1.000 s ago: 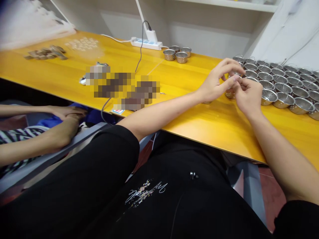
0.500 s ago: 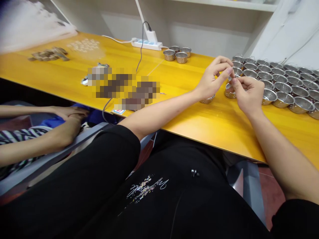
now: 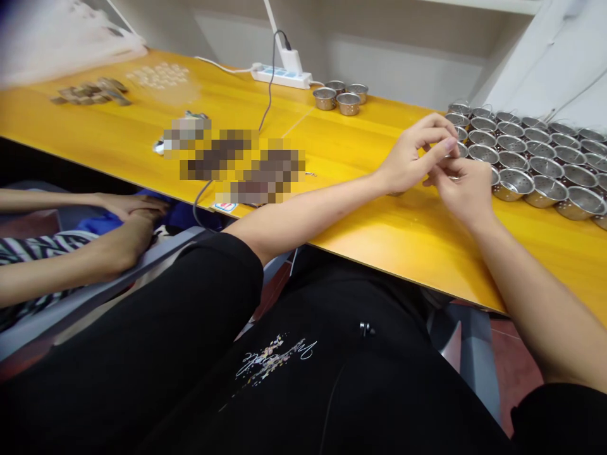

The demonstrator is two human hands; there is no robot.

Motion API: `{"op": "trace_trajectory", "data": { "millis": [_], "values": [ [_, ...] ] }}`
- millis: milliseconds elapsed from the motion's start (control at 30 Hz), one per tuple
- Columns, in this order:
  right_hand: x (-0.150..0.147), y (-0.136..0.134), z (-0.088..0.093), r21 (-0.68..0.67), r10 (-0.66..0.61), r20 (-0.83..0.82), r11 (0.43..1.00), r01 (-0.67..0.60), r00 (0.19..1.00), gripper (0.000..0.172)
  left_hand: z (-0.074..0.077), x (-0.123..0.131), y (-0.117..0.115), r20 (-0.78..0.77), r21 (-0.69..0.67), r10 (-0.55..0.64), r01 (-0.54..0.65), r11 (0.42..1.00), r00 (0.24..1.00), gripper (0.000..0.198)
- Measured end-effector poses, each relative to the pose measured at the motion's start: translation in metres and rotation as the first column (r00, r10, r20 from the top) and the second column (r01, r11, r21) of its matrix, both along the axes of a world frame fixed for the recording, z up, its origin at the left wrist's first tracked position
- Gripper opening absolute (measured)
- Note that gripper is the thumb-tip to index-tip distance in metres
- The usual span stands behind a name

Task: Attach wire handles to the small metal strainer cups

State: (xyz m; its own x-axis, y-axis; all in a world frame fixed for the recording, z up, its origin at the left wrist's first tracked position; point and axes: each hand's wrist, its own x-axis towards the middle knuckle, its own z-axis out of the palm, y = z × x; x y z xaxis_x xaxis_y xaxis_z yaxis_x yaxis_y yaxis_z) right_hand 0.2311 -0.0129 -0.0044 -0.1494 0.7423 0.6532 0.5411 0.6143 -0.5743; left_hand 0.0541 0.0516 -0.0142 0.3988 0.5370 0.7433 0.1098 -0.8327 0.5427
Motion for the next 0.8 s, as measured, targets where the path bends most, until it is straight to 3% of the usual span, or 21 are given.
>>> {"op": "trace_trajectory", "data": {
  "millis": [133, 300, 400, 567, 700, 800],
  "values": [
    [-0.002, 0.001, 0.006, -0.015, -0.068, -0.081, 0.998, 0.067, 0.994, 0.046, 0.008, -0.002, -0.009, -0.036, -0.058, 0.016, -0.018, 0.998, 0.999, 0.070],
    [0.001, 0.008, 0.003, -0.046, -0.049, -0.160, 0.998, 0.042, 0.986, 0.064, 0.014, -0.002, -0.014, -0.070, -0.167, 0.018, -0.030, 0.986, 0.997, 0.068],
    [0.002, 0.010, 0.000, -0.044, -0.028, -0.214, 0.999, 0.019, 0.976, 0.054, 0.013, -0.001, -0.011, -0.045, -0.183, 0.048, -0.056, 0.982, 0.998, 0.069],
    [0.002, 0.004, 0.001, 0.041, -0.030, -0.192, 0.998, 0.039, 0.981, 0.023, 0.016, -0.002, -0.009, -0.026, -0.186, 0.115, -0.118, 0.975, 0.993, 0.066],
    [0.004, 0.004, 0.000, 0.085, 0.014, -0.142, 0.996, -0.002, 0.990, 0.021, 0.020, -0.002, -0.013, -0.065, -0.178, 0.108, -0.118, 0.977, 0.992, 0.073],
    [0.006, 0.008, -0.003, 0.150, 0.034, -0.122, 0.989, -0.015, 0.992, 0.014, 0.023, -0.005, -0.018, -0.112, -0.185, 0.101, -0.121, 0.975, 0.989, 0.091]
  ]
}}
